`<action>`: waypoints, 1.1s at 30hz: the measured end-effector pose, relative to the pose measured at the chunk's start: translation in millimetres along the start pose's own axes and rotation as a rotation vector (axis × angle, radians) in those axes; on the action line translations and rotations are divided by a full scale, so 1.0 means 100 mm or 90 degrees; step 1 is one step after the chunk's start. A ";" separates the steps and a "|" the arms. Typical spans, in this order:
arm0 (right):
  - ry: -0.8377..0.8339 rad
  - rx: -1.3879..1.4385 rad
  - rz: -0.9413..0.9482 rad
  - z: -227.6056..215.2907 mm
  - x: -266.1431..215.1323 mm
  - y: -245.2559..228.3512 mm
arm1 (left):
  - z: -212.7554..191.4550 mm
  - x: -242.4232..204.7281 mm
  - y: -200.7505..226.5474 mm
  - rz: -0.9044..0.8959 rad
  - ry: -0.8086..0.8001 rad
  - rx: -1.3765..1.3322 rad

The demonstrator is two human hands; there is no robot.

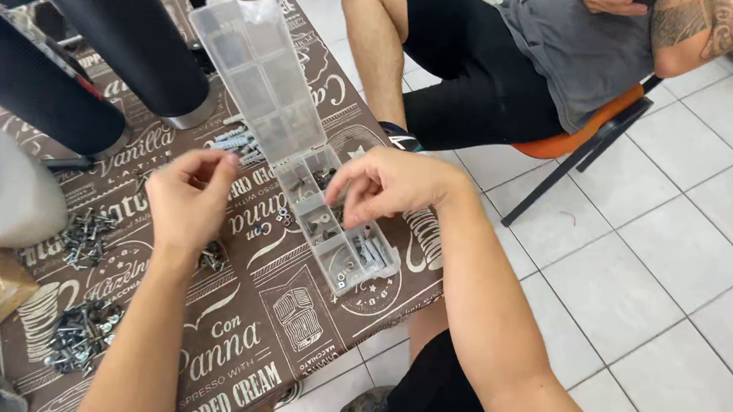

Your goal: The person sorts small metal fasteners, including screws and bolts, from a pile on a table into compartments of a clear plastic organizer box. The person handles the fasteners one at a time or in small groups, placing them into specific sections of the organizer.

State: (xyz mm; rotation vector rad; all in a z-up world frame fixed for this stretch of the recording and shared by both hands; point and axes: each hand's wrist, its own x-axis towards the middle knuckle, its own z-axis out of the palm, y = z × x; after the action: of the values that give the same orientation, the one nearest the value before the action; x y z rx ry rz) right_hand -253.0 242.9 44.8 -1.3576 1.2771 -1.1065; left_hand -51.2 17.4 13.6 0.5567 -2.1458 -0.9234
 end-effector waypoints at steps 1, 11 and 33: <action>0.005 0.005 0.007 0.00 -0.02 0.03 | 0.02 0.03 -0.01 -0.004 -0.008 -0.004; 0.017 0.014 0.026 -0.09 -0.10 0.05 | 0.10 0.28 -0.43 0.020 0.085 0.019; 0.374 0.251 -0.168 -0.10 0.44 0.58 | 0.01 0.21 -0.70 0.328 0.130 0.622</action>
State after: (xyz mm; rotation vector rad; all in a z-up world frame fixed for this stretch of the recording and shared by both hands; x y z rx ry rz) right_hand -269.7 197.8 -9.9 -0.9462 1.2012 -1.9284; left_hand -59.0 -40.5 -29.9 0.4645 -2.2765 0.4914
